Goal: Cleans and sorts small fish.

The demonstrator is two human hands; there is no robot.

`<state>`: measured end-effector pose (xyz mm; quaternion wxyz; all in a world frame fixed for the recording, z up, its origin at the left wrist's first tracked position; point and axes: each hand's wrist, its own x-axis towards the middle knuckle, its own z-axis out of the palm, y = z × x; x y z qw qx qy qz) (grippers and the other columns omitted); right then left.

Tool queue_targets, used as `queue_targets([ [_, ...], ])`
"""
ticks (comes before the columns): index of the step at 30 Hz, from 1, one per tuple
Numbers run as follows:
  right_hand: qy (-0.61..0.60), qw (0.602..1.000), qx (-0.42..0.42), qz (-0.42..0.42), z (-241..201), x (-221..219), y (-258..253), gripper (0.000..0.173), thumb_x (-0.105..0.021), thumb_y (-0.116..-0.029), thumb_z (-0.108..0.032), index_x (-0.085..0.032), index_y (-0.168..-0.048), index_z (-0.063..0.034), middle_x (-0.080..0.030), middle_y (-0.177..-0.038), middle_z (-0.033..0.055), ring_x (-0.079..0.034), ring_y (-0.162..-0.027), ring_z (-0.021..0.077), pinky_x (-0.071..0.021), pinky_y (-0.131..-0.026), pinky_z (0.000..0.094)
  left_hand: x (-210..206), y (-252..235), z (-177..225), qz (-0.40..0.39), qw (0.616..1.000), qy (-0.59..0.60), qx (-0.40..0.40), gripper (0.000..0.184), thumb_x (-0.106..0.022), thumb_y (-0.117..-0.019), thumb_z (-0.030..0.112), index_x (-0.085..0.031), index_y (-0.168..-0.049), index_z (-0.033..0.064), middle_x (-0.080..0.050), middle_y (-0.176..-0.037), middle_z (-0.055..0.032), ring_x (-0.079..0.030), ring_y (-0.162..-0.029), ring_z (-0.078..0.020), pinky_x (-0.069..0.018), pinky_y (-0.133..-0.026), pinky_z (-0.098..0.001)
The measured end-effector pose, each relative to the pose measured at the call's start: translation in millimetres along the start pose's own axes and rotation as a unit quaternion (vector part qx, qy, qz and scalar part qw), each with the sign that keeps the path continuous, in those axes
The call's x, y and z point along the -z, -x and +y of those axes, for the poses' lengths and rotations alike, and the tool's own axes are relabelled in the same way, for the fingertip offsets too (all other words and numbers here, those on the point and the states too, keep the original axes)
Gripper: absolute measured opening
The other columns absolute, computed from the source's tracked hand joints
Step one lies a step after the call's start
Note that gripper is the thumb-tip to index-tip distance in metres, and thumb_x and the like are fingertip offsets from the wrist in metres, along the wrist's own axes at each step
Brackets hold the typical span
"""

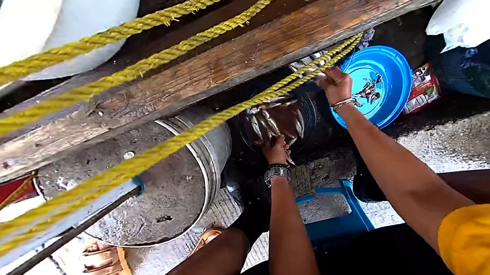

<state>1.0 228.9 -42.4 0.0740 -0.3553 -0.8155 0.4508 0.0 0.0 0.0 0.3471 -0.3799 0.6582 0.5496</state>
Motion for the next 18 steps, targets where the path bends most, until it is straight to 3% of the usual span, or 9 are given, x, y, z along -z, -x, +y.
queue_targets([
  [2, -0.021, 1.000, -0.007, -0.006, -7.4, 4.5, 3.6, 0.031, -0.072, -0.0924, -0.010, -0.073, -0.121, 0.0013, -0.071, -0.115, 0.0224, -0.069, -0.107, 0.0313, -0.0523, -0.100, 0.0492, 3.3, 1.7, -3.5, 0.004, 1.000, 0.014, -0.002, 0.018, -0.063, -0.0994, 0.007, -0.060, -0.116, 0.0016, -0.058, -0.078, -0.0068, -0.056, -0.058, -0.0135, -0.0492, -0.050, -0.0276],
  [5, -0.085, 0.996, -0.022, -0.031, -22.6, 5.4, -7.2, 0.029, -0.071, -0.0929, -0.007, -0.070, -0.118, 0.0060, -0.074, -0.103, 0.0172, -0.074, -0.090, 0.0201, -0.0612, -0.089, 0.0375, 14.1, -3.4, -12.6, 0.017, 0.999, 0.031, -0.006, 0.021, -0.060, -0.1019, 0.011, -0.058, -0.121, 0.0029, -0.059, -0.082, -0.0080, -0.057, -0.061, -0.0158, -0.0512, -0.054, -0.0319],
  [6, -0.073, 0.996, -0.028, -0.031, -28.2, 5.5, -13.4, 0.032, -0.073, -0.0928, -0.010, -0.069, -0.119, 0.0065, -0.074, -0.106, 0.0183, -0.074, -0.094, 0.0214, -0.0601, -0.092, 0.0377, 17.9, -6.7, -15.5, 0.020, 0.999, 0.037, -0.004, 0.023, -0.059, -0.1032, 0.013, -0.059, -0.124, 0.0036, -0.061, -0.084, -0.0093, -0.059, -0.063, -0.0171, -0.0529, -0.055, -0.0342],
  [8, 0.031, 0.999, -0.032, -0.030, -39.7, 3.3, -20.8, 0.047, -0.076, -0.0924, -0.018, -0.064, -0.129, 0.0078, -0.063, -0.129, 0.0283, -0.060, -0.124, 0.0372, -0.0451, -0.111, 0.0488, 23.1, -9.4, -17.2, 0.025, 0.998, 0.064, 0.005, 0.023, -0.056, -0.1047, 0.014, -0.059, -0.125, 0.0038, -0.063, -0.092, -0.0120, -0.062, -0.070, -0.0212, -0.0567, -0.062, -0.0395],
  [10, 0.141, 0.987, -0.024, -0.066, -50.4, -9.6, -15.7, 0.047, -0.069, -0.0957, -0.017, -0.060, -0.134, 0.0092, -0.053, -0.143, 0.0326, -0.047, -0.139, 0.0454, -0.0347, -0.120, 0.0532, 25.1, -12.2, -15.4, 0.031, 0.995, 0.098, 0.013, 0.024, -0.053, -0.1061, 0.014, -0.058, -0.126, 0.0018, -0.064, -0.093, -0.0142, -0.065, -0.074, -0.0246, -0.0583, -0.067, -0.0430],
  [11, 0.190, 0.975, -0.025, -0.116, -55.3, -20.8, -7.7, 0.042, -0.065, -0.0982, -0.015, -0.062, -0.133, 0.0083, -0.055, -0.142, 0.0323, -0.049, -0.137, 0.0471, -0.0374, -0.117, 0.0574, 25.1, -13.7, -13.8, 0.042, 0.993, 0.106, 0.013, 0.022, -0.053, -0.1067, 0.015, -0.058, -0.122, 0.0000, -0.066, -0.087, -0.0145, -0.067, -0.070, -0.0241, -0.0590, -0.066, -0.0414],
  [13, 0.262, 0.928, -0.058, -0.258, -57.0, -48.7, 14.5, 0.037, -0.065, -0.0973, -0.015, -0.064, -0.128, 0.0055, -0.061, -0.131, 0.0333, -0.059, -0.123, 0.0519, -0.0466, -0.100, 0.0697, 24.8, -14.6, -10.0, 0.061, 0.992, 0.106, 0.021, 0.019, -0.056, -0.1057, 0.015, -0.060, -0.113, -0.0027, -0.065, -0.076, -0.0127, -0.066, -0.063, -0.0212, -0.0587, -0.062, -0.0364],
  [15, 0.299, 0.875, -0.124, -0.361, -39.4, -81.1, 39.7, 0.044, -0.070, -0.0943, -0.019, -0.063, -0.132, 0.0026, -0.061, -0.133, 0.0319, -0.060, -0.121, 0.0526, -0.0486, -0.094, 0.0733, 24.5, -13.5, -6.0, 0.066, 0.993, 0.093, 0.034, 0.019, -0.056, -0.1045, 0.010, -0.059, -0.116, -0.0055, -0.064, -0.079, -0.0139, -0.065, -0.063, -0.0202, -0.0581, -0.061, -0.0334],
  [18, 0.338, 0.848, -0.170, -0.372, -14.2, -104.6, 82.5, 0.051, -0.065, -0.0969, -0.007, -0.050, -0.143, 0.0093, -0.050, -0.143, 0.0366, -0.057, -0.122, 0.0562, -0.0504, -0.094, 0.0699, 23.2, -11.5, -5.1, 0.060, 0.993, 0.090, 0.045, 0.019, -0.056, -0.1038, 0.006, -0.058, -0.119, -0.0048, -0.066, -0.079, -0.0155, -0.067, -0.061, -0.0217, -0.0581, -0.055, -0.0339],
])
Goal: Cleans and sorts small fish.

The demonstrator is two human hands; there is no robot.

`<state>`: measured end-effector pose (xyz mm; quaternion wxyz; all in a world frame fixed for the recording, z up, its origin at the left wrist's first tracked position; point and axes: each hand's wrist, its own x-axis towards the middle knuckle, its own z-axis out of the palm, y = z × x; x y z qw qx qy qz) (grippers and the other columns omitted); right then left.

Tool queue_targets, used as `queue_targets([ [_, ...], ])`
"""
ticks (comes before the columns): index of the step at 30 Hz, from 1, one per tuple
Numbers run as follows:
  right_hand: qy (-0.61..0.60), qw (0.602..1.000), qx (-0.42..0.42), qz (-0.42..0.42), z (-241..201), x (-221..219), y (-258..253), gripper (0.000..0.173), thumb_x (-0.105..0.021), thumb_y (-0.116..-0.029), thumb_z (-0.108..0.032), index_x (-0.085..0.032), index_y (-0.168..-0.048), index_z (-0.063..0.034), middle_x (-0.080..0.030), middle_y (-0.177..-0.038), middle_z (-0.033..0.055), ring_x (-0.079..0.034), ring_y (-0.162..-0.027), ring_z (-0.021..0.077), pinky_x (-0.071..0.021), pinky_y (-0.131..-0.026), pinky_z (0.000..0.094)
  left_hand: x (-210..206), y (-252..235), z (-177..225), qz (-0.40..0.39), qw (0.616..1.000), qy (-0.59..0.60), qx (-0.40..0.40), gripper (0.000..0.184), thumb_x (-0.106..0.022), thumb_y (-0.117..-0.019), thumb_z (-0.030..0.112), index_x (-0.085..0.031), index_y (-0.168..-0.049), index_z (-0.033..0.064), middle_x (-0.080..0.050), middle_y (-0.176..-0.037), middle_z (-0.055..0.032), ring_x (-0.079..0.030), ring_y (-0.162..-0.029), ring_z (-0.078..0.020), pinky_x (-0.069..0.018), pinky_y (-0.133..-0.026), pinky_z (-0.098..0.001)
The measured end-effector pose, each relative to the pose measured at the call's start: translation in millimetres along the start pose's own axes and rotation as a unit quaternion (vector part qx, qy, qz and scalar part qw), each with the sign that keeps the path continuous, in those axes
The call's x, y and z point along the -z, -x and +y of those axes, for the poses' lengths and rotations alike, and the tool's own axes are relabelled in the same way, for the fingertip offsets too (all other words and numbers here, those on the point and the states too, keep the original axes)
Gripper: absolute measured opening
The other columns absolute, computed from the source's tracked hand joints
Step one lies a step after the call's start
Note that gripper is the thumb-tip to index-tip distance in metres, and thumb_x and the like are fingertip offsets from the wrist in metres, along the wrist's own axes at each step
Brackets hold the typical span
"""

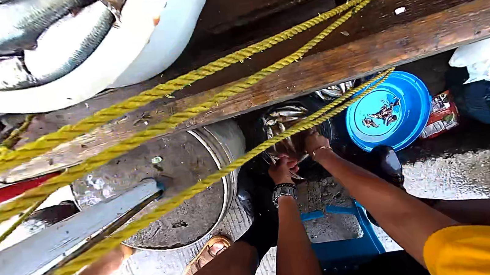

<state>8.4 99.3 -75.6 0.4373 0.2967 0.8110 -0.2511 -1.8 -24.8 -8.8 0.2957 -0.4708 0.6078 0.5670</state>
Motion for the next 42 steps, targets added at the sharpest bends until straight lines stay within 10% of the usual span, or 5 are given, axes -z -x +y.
queue_targets([
  [2, 0.051, 0.999, -0.005, -0.015, -0.8, -13.0, -1.3, 0.059, -0.056, -0.1017, -0.002, -0.032, -0.155, 0.0100, -0.035, -0.154, 0.0387, -0.050, -0.130, 0.0576, -0.0492, -0.097, 0.0665, 1.6, -0.5, -1.9, -0.010, 1.000, 0.000, 0.005, 0.020, -0.054, -0.1055, 0.008, -0.057, -0.121, -0.0036, -0.068, -0.078, -0.0151, -0.069, -0.061, -0.0221, -0.0579, -0.054, -0.0345],
  [10, 0.100, 0.991, 0.077, -0.038, -0.4, 32.6, -21.9, 0.058, -0.063, -0.1008, -0.033, -0.053, -0.146, 0.0017, -0.048, -0.150, 0.0324, -0.042, -0.140, 0.0536, -0.0380, -0.106, 0.0733, 0.3, 0.2, 0.6, -0.002, 0.999, -0.043, -0.023, 0.021, -0.059, -0.0978, -0.006, -0.062, -0.118, -0.0056, -0.063, -0.094, -0.0143, -0.059, -0.071, -0.0174, -0.0517, -0.059, -0.0307],
  [21, -0.244, 0.950, 0.179, -0.079, 9.7, 93.4, 23.7, 0.021, -0.067, -0.0971, -0.010, -0.071, -0.114, 0.0031, -0.073, -0.094, 0.0203, -0.073, -0.073, 0.0285, -0.0633, -0.072, 0.0465, -12.8, 12.6, 24.4, -0.173, 0.925, -0.229, -0.252, 0.032, -0.057, -0.1042, 0.011, -0.062, -0.133, -0.0018, -0.066, -0.130, -0.0213, -0.065, -0.115, -0.0318, -0.0518, -0.101, -0.0496],
  [34, -0.465, 0.867, 0.178, -0.019, 10.5, 112.0, 145.1, 0.028, -0.052, -0.1055, 0.000, -0.057, -0.132, 0.0084, -0.069, -0.106, 0.0212, -0.072, -0.079, 0.0199, -0.0618, -0.078, 0.0349, -2.9, 74.4, 31.1, -0.277, 0.924, -0.152, -0.214, 0.033, -0.055, -0.1078, 0.021, -0.057, -0.134, 0.0012, -0.072, -0.099, -0.0141, -0.068, -0.068, -0.0169, -0.0575, -0.059, -0.0312],
  [42, -0.566, 0.793, 0.223, 0.030, 20.5, 105.9, 161.5, 0.021, -0.056, -0.0992, 0.009, -0.064, -0.119, 0.0103, -0.071, -0.087, 0.0133, -0.069, -0.067, 0.0159, -0.0615, -0.068, 0.0306, -1.5, 96.3, 40.9, -0.301, 0.941, -0.019, -0.153, 0.024, -0.058, -0.1052, 0.015, -0.061, -0.122, -0.0007, -0.065, -0.084, -0.0123, -0.059, -0.057, -0.0167, -0.0516, -0.050, -0.0288],
])
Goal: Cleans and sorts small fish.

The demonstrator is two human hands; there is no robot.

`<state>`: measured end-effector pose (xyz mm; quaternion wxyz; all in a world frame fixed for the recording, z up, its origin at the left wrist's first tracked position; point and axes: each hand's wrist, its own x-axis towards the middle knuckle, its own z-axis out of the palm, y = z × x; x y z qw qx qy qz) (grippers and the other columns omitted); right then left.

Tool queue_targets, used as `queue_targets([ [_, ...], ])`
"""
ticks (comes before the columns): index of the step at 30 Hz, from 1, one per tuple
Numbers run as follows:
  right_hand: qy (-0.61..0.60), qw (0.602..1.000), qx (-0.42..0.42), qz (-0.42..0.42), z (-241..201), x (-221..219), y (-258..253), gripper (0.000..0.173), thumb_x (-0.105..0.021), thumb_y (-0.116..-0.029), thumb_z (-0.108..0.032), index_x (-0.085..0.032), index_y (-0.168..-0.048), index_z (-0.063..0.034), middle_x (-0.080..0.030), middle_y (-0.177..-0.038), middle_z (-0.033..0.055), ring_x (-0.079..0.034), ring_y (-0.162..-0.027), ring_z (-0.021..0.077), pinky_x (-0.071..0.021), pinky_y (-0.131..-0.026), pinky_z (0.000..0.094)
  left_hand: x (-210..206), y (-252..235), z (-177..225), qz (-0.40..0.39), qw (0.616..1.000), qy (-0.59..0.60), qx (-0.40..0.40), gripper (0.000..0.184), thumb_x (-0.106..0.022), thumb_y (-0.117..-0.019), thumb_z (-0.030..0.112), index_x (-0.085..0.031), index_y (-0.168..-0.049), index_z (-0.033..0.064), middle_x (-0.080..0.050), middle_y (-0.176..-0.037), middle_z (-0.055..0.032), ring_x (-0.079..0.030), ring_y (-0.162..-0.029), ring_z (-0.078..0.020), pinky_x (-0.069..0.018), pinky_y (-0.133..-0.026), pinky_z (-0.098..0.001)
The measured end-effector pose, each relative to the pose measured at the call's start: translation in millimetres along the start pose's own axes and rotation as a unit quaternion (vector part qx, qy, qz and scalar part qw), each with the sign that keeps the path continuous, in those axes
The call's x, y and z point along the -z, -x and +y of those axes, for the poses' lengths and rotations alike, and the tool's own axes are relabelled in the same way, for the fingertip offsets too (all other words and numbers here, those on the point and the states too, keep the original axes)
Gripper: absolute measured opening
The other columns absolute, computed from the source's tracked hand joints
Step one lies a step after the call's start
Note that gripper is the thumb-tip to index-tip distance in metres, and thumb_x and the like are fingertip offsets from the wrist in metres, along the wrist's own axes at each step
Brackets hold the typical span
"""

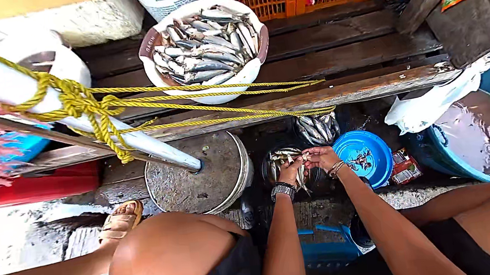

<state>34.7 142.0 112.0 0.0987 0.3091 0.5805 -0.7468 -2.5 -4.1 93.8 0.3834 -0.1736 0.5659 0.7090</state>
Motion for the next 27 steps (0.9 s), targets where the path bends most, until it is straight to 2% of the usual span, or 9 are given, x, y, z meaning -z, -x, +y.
queue_targets([
  [3, 0.034, 0.999, 0.013, -0.010, 2.1, 4.4, 2.1, 0.025, -0.052, -0.1005, 0.009, -0.065, -0.122, 0.0088, -0.072, -0.085, 0.0121, -0.068, -0.065, 0.0143, -0.0597, -0.064, 0.0286, -1.3, 4.2, 0.3, -0.007, 1.000, 0.022, 0.017, 0.022, -0.058, -0.1055, 0.014, -0.061, -0.120, -0.0017, -0.065, -0.079, -0.0123, -0.060, -0.056, -0.0172, -0.0523, -0.050, -0.0291],
  [7, 0.232, 0.972, 0.007, 0.032, -4.7, 2.0, 3.3, 0.035, -0.058, -0.1021, -0.002, -0.060, -0.137, -0.0013, -0.068, -0.087, 0.0136, -0.063, -0.062, 0.0151, -0.0557, -0.062, 0.0299, -2.0, 6.9, -1.6, -0.021, 0.999, 0.001, 0.031, 0.023, -0.057, -0.1058, 0.014, -0.060, -0.123, -0.0015, -0.065, -0.077, -0.0124, -0.059, -0.053, -0.0160, -0.0499, -0.047, -0.0270],
  [9, 0.271, 0.960, 0.010, 0.065, -5.1, -0.8, 2.6, 0.031, -0.063, -0.0998, -0.004, -0.059, -0.130, -0.0001, -0.066, -0.083, 0.0133, -0.061, -0.060, 0.0158, -0.0540, -0.059, 0.0310, -2.5, 6.0, -1.6, -0.025, 0.999, -0.036, 0.025, 0.024, -0.057, -0.1059, 0.014, -0.060, -0.124, -0.0012, -0.066, -0.079, -0.0129, -0.059, -0.053, -0.0152, -0.0496, -0.046, -0.0263],
  [11, 0.266, 0.960, 0.013, 0.080, -3.0, -2.8, 1.4, 0.021, -0.063, -0.0989, -0.002, -0.062, -0.120, 0.0030, -0.067, -0.082, 0.0139, -0.064, -0.061, 0.0164, -0.0555, -0.061, 0.0315, -4.9, 5.8, -0.6, -0.022, 0.996, -0.090, 0.009, 0.025, -0.059, -0.1051, 0.014, -0.060, -0.125, -0.0015, -0.067, -0.083, -0.0128, -0.059, -0.053, -0.0141, -0.0504, -0.048, -0.0260],
  [15, 0.204, 0.975, 0.017, 0.087, 1.1, -5.7, -0.1, 0.015, -0.064, -0.0968, 0.004, -0.067, -0.111, 0.0078, -0.070, -0.086, 0.0167, -0.068, -0.064, 0.0167, -0.0605, -0.066, 0.0319, -6.5, 4.6, -1.1, -0.019, 0.984, -0.176, -0.006, 0.028, -0.061, -0.1046, 0.016, -0.060, -0.125, -0.0024, -0.067, -0.088, -0.0129, -0.060, -0.054, -0.0135, -0.0526, -0.050, -0.0265],
  [17, 0.191, 0.978, 0.010, 0.086, 1.1, -6.5, -1.1, 0.014, -0.065, -0.0959, 0.005, -0.068, -0.110, 0.0088, -0.071, -0.090, 0.0178, -0.069, -0.067, 0.0170, -0.0611, -0.069, 0.0324, -5.7, 2.9, -2.2, -0.020, 0.978, -0.207, -0.005, 0.030, -0.060, -0.1054, 0.017, -0.058, -0.128, -0.0020, -0.066, -0.089, -0.0128, -0.060, -0.056, -0.0134, -0.0532, -0.053, -0.0272],
  [21, 0.162, 0.983, -0.013, 0.082, 1.7, -6.4, -2.3, 0.013, -0.066, -0.0956, 0.005, -0.066, -0.107, 0.0097, -0.071, -0.090, 0.0178, -0.070, -0.069, 0.0174, -0.0619, -0.071, 0.0326, -2.4, -2.8, -5.3, -0.029, 0.971, -0.238, -0.022, 0.031, -0.060, -0.1052, 0.018, -0.058, -0.129, -0.0028, -0.067, -0.092, -0.0132, -0.061, -0.057, -0.0135, -0.0552, -0.056, -0.0281],
  [27, 0.095, 0.990, -0.075, 0.077, -5.4, -6.2, 0.2, 0.014, -0.070, -0.0936, 0.004, -0.065, -0.105, 0.0108, -0.070, -0.087, 0.0160, -0.068, -0.067, 0.0169, -0.0610, -0.068, 0.0315, -3.2, 4.7, 4.9, -0.058, 0.955, -0.287, -0.035, 0.031, -0.061, -0.1043, 0.015, -0.058, -0.129, -0.0034, -0.068, -0.099, -0.0147, -0.064, -0.064, -0.0147, -0.0570, -0.062, -0.0301],
])
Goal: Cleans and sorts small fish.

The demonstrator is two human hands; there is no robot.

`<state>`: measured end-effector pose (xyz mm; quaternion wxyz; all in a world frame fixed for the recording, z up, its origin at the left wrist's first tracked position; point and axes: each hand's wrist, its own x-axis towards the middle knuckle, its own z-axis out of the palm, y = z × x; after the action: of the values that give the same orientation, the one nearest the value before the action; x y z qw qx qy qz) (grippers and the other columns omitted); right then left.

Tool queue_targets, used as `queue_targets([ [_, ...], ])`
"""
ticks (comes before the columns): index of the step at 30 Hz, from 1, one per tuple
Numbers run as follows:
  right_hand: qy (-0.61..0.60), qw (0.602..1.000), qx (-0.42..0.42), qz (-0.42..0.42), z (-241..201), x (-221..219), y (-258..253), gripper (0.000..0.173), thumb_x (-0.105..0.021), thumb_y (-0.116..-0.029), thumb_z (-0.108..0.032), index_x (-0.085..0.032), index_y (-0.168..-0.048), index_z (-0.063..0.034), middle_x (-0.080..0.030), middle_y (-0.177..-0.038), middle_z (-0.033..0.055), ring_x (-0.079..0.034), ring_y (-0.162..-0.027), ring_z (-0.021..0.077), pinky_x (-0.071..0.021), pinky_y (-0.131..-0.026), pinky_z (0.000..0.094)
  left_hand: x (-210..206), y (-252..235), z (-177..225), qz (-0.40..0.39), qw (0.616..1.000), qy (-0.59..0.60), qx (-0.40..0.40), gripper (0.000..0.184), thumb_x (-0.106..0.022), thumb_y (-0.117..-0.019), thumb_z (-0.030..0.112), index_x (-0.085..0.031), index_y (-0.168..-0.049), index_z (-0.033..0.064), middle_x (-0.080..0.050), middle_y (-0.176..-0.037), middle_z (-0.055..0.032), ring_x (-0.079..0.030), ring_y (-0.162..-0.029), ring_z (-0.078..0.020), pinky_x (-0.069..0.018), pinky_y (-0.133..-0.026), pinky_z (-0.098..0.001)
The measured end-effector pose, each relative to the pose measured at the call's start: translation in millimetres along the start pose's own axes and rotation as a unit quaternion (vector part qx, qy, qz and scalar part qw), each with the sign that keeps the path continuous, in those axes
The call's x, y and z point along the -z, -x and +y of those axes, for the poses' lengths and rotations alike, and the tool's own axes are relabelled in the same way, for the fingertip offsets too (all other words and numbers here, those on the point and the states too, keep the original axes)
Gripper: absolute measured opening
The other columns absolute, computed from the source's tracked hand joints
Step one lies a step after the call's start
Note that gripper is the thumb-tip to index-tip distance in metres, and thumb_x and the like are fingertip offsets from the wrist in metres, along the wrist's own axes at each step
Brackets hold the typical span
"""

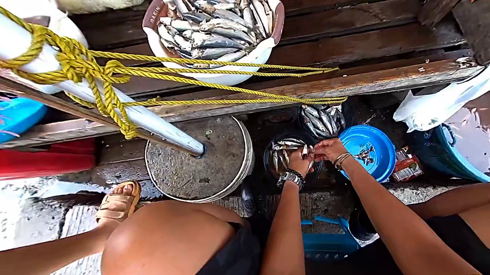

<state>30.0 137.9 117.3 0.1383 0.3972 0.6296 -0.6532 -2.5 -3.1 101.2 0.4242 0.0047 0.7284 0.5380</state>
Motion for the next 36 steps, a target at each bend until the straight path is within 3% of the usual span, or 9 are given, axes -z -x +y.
queue_targets([
  [5, -0.004, 1.000, -0.031, 0.001, -0.4, 0.4, -2.0, 0.009, -0.068, -0.0950, 0.004, -0.065, -0.102, 0.0082, -0.068, -0.082, 0.0120, -0.066, -0.064, 0.0145, -0.0594, -0.063, 0.0290, -0.6, -1.1, -4.6, -0.011, 1.000, 0.010, -0.011, 0.031, -0.059, -0.1052, 0.015, -0.057, -0.130, -0.0036, -0.067, -0.097, -0.0154, -0.063, -0.063, -0.0150, -0.0571, -0.061, -0.0302],
  [11, 0.090, 0.994, 0.054, 0.011, 12.2, -7.5, -3.2, 0.008, -0.069, -0.0954, 0.000, -0.067, -0.098, 0.0080, -0.067, -0.078, 0.0127, -0.062, -0.058, 0.0119, -0.0569, -0.060, 0.0272, -4.4, 3.8, -6.6, 0.017, 0.999, 0.032, 0.001, 0.030, -0.051, -0.1095, 0.021, -0.059, -0.127, -0.0025, -0.066, -0.089, -0.0120, -0.063, -0.062, -0.0141, -0.0570, -0.060, -0.0298],
  [17, 0.126, 0.986, 0.089, -0.062, 16.6, -7.3, -0.3, 0.005, -0.066, -0.0947, 0.004, -0.066, -0.093, 0.0085, -0.066, -0.070, 0.0103, -0.063, -0.055, 0.0120, -0.0573, -0.058, 0.0265, -1.6, 0.6, -10.4, 0.036, 0.995, 0.055, 0.081, 0.034, -0.046, -0.1115, 0.027, -0.056, -0.125, -0.0016, -0.065, -0.082, -0.0118, -0.062, -0.057, -0.0155, -0.0546, -0.053, -0.0291],
  [19, 0.123, 0.986, 0.062, -0.091, 15.2, -3.4, 1.3, 0.005, -0.065, -0.0955, 0.004, -0.066, -0.093, 0.0081, -0.066, -0.068, 0.0095, -0.064, -0.053, 0.0117, -0.0570, -0.055, 0.0250, 5.9, -5.6, -17.8, 0.052, 0.993, 0.046, 0.092, 0.041, -0.045, -0.1117, 0.034, -0.056, -0.129, -0.0020, -0.067, -0.091, -0.0169, -0.067, -0.065, -0.0207, -0.0590, -0.059, -0.0348],
  [21, 0.126, 0.986, 0.044, -0.096, 15.0, -1.1, 0.2, 0.004, -0.065, -0.0954, 0.005, -0.065, -0.092, 0.0079, -0.067, -0.069, 0.0104, -0.065, -0.054, 0.0127, -0.0578, -0.056, 0.0255, 15.2, -18.3, -34.0, 0.077, 0.995, 0.005, 0.070, 0.044, -0.046, -0.1109, 0.034, -0.060, -0.125, -0.0052, -0.069, -0.104, -0.0238, -0.072, -0.085, -0.0299, -0.0615, -0.078, -0.0461],
  [23, 0.141, 0.985, 0.057, -0.083, 17.8, -3.2, -2.8, 0.005, -0.067, -0.0941, 0.004, -0.065, -0.095, 0.0083, -0.069, -0.076, 0.0134, -0.068, -0.060, 0.0157, -0.0606, -0.062, 0.0294, 19.1, -26.0, -43.0, 0.097, 0.994, -0.021, 0.047, 0.043, -0.052, -0.1088, 0.032, -0.063, -0.121, -0.0079, -0.067, -0.113, -0.0286, -0.066, -0.106, -0.0385, -0.0504, -0.096, -0.0553],
  [25, 0.163, 0.978, 0.095, -0.087, 21.9, -9.1, -6.0, 0.008, -0.068, -0.0933, 0.005, -0.066, -0.101, 0.0085, -0.070, -0.091, 0.0181, -0.071, -0.074, 0.0217, -0.0624, -0.075, 0.0376, 17.4, -26.5, -42.6, 0.108, 0.993, -0.017, 0.051, 0.044, -0.056, -0.1072, 0.033, -0.063, -0.122, -0.0077, -0.066, -0.118, -0.0286, -0.063, -0.112, -0.0388, -0.0474, -0.101, -0.0555],
  [31, 0.318, 0.913, 0.236, -0.101, 42.5, -29.2, -11.6, 0.023, -0.076, -0.0899, -0.005, -0.071, -0.108, 0.0077, -0.070, -0.113, 0.0250, -0.068, -0.107, 0.0369, -0.0527, -0.100, 0.0541, 14.8, -4.9, -20.7, 0.110, 0.988, 0.004, 0.108, 0.036, -0.053, -0.1076, 0.028, -0.064, -0.122, -0.0042, -0.065, -0.117, -0.0253, -0.062, -0.108, -0.0363, -0.0479, -0.095, -0.0555],
  [36, 0.389, 0.884, 0.188, -0.177, 49.4, -38.7, -10.5, 0.021, -0.068, -0.0962, -0.010, -0.072, -0.104, 0.0093, -0.071, -0.111, 0.0259, -0.068, -0.108, 0.0380, -0.0504, -0.102, 0.0525, 19.4, -22.4, -43.2, 0.142, 0.981, 0.004, 0.131, 0.044, -0.051, -0.1092, 0.032, -0.062, -0.127, -0.0067, -0.063, -0.125, -0.0294, -0.060, -0.118, -0.0405, -0.0462, -0.102, -0.0570],
])
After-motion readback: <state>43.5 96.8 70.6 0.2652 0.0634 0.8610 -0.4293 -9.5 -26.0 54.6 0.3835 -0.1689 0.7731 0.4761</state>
